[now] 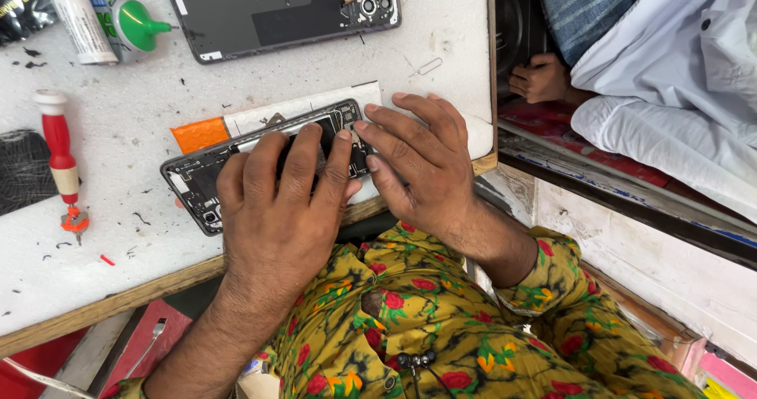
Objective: The person reassembles a disassembled smartphone on a workbench. They place the back cover onto the chassis, apply adhesive along the edges, and use a screwdriver to secure the cover. The phone remains open during the clip.
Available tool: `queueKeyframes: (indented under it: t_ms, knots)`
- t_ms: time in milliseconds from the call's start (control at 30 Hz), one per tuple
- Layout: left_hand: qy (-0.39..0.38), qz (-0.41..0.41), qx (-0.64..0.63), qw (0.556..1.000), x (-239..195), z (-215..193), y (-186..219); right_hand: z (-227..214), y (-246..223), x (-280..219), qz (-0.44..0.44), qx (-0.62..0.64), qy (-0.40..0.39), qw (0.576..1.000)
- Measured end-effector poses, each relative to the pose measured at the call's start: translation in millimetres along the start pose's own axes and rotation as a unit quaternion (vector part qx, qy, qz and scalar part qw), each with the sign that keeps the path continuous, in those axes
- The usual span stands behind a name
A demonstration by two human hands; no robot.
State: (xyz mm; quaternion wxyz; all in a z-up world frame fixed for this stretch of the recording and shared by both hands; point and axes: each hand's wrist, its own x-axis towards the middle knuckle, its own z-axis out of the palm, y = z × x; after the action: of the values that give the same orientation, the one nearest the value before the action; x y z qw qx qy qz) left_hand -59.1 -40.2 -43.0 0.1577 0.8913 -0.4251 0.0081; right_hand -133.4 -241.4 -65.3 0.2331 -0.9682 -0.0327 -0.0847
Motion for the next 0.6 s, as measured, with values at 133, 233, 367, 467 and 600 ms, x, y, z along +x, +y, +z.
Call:
queueKeyframes:
  t_ms: [133,233,367,467,600]
  knots:
    - [-0.005,-0.006,0.008,1.0,0,3,-1,1,2,-3,0.001,0.004,-0.004,1.0]
    - [-0.001,-0.004,0.005,1.0,3,2,-5,1,3,-2,-0.002,0.004,0.0,1.0]
    - [0.002,-0.005,0.007,1.0,7,3,-10,1,1,-3,-0.004,-0.001,-0.002,1.0]
    - [-0.012,-0.013,0.0,1.0,13,1,-12,0,1,-2,-0.005,-0.005,-0.006,1.0]
    - [-0.022,-0.014,-0.034,0.999,19,-1,-19,-1,1,-2,-0.007,-0.001,-0.01,1.0]
